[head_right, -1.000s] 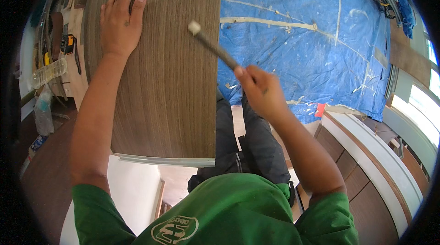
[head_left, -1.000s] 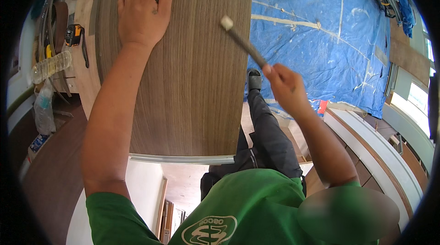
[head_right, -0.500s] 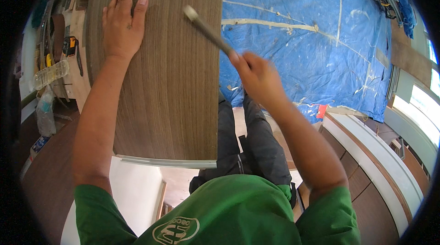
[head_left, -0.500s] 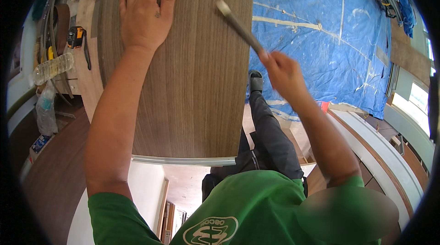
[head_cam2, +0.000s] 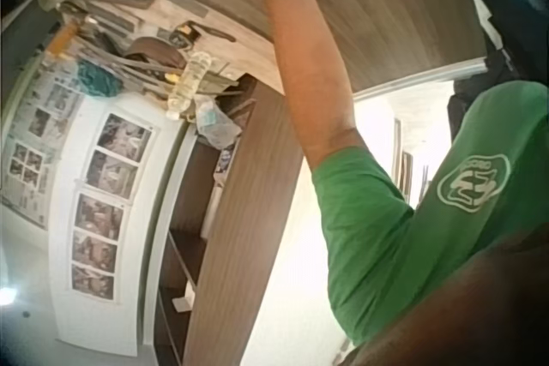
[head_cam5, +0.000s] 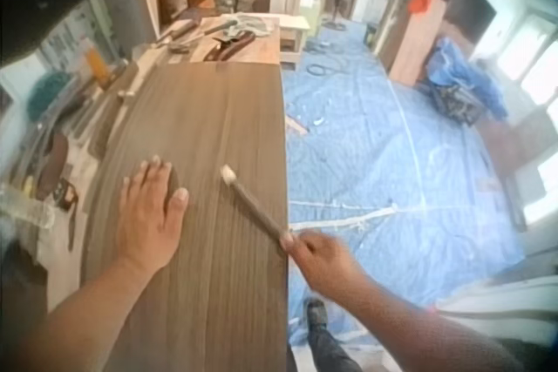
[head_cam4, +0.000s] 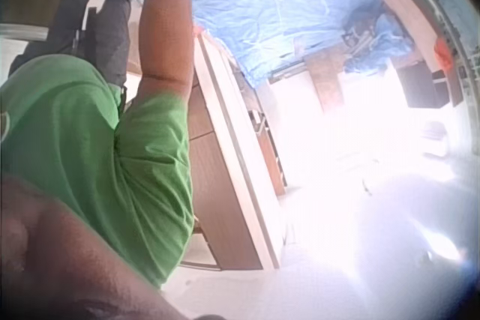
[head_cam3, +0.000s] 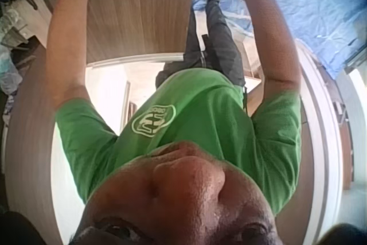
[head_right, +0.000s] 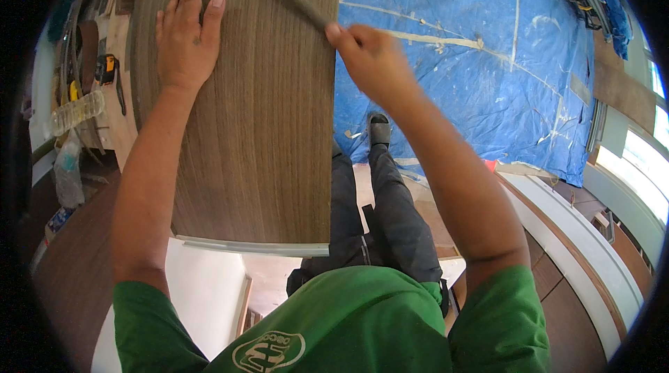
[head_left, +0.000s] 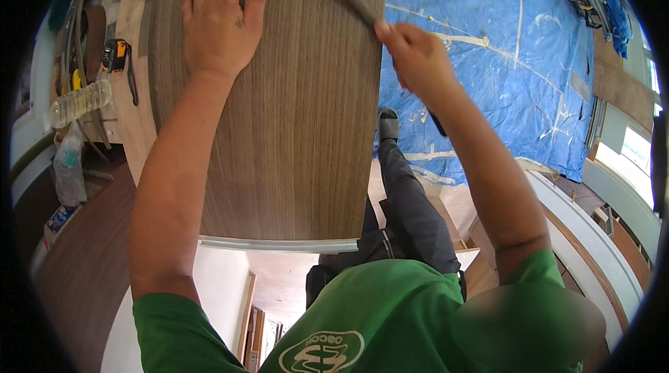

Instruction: The person repeatedly scrapes and sands the edges of a large wooden panel on a workbench. They use a metal scraper to remove material and a sanding block to smooth the surface, flipping the panel to work on different sides.

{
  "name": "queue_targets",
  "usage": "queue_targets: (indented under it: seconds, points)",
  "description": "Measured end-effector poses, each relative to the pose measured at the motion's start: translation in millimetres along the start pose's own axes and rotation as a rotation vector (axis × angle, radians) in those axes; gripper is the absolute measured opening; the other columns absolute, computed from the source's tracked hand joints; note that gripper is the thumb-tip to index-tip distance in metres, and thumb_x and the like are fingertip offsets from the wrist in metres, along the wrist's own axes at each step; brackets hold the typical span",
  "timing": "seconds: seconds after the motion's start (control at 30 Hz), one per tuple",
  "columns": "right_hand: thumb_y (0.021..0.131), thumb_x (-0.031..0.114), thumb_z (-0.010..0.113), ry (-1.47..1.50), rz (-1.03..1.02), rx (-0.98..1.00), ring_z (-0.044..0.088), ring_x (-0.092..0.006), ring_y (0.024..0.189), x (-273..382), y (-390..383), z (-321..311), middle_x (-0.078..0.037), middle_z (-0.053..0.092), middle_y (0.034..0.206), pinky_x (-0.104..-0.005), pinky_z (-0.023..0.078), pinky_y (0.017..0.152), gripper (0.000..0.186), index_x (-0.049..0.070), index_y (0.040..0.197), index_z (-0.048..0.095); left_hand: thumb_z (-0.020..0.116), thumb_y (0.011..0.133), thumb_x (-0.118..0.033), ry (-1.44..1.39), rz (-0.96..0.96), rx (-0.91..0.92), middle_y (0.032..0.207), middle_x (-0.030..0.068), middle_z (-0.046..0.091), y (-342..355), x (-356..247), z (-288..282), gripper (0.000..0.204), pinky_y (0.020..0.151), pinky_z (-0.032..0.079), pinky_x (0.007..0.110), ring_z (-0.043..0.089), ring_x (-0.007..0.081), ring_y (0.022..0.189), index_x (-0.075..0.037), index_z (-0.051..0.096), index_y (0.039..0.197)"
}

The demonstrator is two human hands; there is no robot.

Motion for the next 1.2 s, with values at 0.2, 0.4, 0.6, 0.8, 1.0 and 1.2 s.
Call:
queue_targets:
  seconds: [0.2, 0.4, 0.6, 0.8, 1.0, 1.2]
  points:
    - [0.103, 0.049, 0.058, 0.0, 0.159, 0.11, 0.051, -0.0209, 0.061, -28.9, -81.8, 2.2, -0.013, 0.055, 0.065, -0.0398, 0.046, 0.061, 0.053, 0.0, 0.083, 0.064, 0.037, 0.108, -0.056, 0.001, -0.025, 0.023, 0.162, 0.0087, 0.044, -3.6, 4.2, -6.5, 0.062, 0.127, 0.019, 0.05, 0.032, 0.0283, 0.154, -0.015, 0.049, 0.153]
    - [0.104, 0.052, 0.054, -0.098, 0.104, 0.041, 0.062, -0.0282, 0.065, -19.3, -36.3, 4.2, -0.016, 0.06, 0.068, -0.0432, 0.048, 0.063, 0.057, -0.001, 0.085, 0.065, 0.037, 0.108, -0.056, -0.01, -0.013, 0.005, 0.162, 0.0089, 0.044, 1.0, -0.8, -5.7, 0.062, 0.128, 0.019, 0.051, 0.032, 0.0289, 0.154, -0.015, 0.049, 0.153]
    - [0.105, 0.051, 0.053, -0.114, 0.039, 0.014, 0.06, -0.0297, 0.062, -14.1, -35.2, 1.7, -0.02, 0.058, 0.067, -0.0448, 0.047, 0.06, 0.057, -0.001, 0.083, 0.064, 0.037, 0.108, -0.056, 0.01, -0.013, 0.021, 0.163, 0.0086, 0.043, 1.5, 1.6, -3.7, 0.062, 0.128, 0.018, 0.05, 0.031, 0.0282, 0.154, -0.016, 0.048, 0.154]
    - [0.104, 0.048, 0.057, -0.029, 0.173, 0.052, 0.054, -0.0213, 0.06, -31.4, -74.4, 3.6, -0.016, 0.052, 0.064, -0.0404, 0.047, 0.059, 0.054, 0.0, 0.08, 0.061, 0.037, 0.108, -0.055, -0.003, -0.028, 0.023, 0.163, 0.0083, 0.042, -1.1, 1.0, -6.2, 0.062, 0.128, 0.017, 0.049, 0.031, 0.0279, 0.154, -0.016, 0.047, 0.154]
    - [0.104, 0.05, 0.055, -0.062, 0.014, -0.07, 0.064, -0.0376, 0.067, 1.4, 0.1, -5.5, -0.019, 0.06, 0.069, -0.047, 0.049, 0.063, 0.055, 0.0, 0.084, 0.065, 0.037, 0.108, -0.055, -0.016, -0.024, 0.022, 0.162, 0.0088, 0.043, 3.6, -6.4, -6.9, 0.062, 0.128, 0.018, 0.05, 0.031, 0.028, 0.154, -0.014, 0.048, 0.153]
    - [0.105, 0.044, 0.058, -0.016, 0.13, 0.02, 0.05, -0.0194, 0.061, -32.3, -97.0, 4.9, -0.016, 0.052, 0.065, -0.0418, 0.045, 0.059, 0.051, -0.001, 0.081, 0.061, 0.036, 0.108, -0.056, 0.011, -0.06, 0.047, 0.162, 0.0082, 0.043, -1.5, -2.8, -10.9, 0.063, 0.128, 0.018, 0.05, 0.03, 0.0275, 0.154, -0.013, 0.047, 0.153]
Point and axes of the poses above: each hand's wrist, its own y-axis towards the middle knuckle, its own z-axis out of the palm, x = y × z, the point moved 3 cm from there along y, towards the middle knuckle
